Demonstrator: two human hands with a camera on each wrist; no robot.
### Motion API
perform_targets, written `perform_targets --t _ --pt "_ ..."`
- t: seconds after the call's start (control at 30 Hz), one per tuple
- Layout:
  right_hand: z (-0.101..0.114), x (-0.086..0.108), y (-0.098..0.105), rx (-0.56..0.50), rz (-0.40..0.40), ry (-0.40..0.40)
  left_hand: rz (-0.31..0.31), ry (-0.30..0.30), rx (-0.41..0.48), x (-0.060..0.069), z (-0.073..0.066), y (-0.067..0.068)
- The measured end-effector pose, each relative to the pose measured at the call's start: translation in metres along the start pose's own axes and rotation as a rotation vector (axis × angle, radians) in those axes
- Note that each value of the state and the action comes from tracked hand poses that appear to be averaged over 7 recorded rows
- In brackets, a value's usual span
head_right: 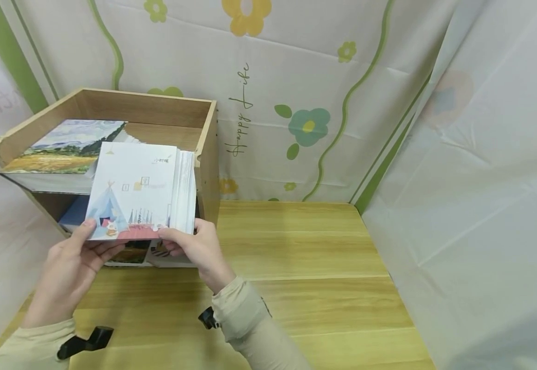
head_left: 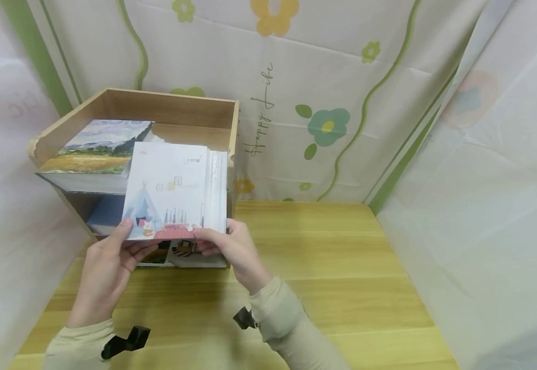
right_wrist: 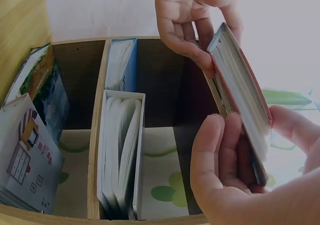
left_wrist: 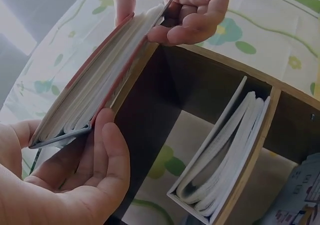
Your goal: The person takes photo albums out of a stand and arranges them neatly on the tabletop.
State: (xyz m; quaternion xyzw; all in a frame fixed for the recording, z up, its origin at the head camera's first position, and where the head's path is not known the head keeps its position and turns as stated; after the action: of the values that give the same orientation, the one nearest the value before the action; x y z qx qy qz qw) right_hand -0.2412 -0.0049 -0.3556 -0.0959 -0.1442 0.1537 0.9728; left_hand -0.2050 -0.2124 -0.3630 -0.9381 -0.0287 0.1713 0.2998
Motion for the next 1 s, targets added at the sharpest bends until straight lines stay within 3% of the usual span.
perform_targets --t 0.2,0.47,0.67,1.0 --pt "0.003 0.002 0.005 -0.007 -0.033 0.046 -0.006 0.007 -0.055 0.003 0.003 0.001" --pt "0.002 0.004 0.007 -0.027 -0.067 0.079 -0.063 -0.044 -0.142 0.008 0.005 -0.001" --pt "-0.001 0.006 0.009 0.003 -0.085 0.078 -0.127 -0.084 -0.222 0.013 0.006 0.001" --pt "-0.007 0.007 0.011 0.068 -0.088 0.084 -0.233 -0.092 -0.369 0.024 0.012 0.006"
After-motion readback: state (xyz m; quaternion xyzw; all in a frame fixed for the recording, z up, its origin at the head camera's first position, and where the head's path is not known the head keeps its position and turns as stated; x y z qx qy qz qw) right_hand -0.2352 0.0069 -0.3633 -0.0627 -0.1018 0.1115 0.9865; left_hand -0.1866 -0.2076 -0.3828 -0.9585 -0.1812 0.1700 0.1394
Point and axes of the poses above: each hand's wrist, its own x-axis away from the middle knuckle, its own y-axis out of the back of the hand, z = x × y, the point moved 7 cm from there along -x, towards the middle knuckle, and after that the axes turned 12 degrees about -y, right-handed, at the moved point
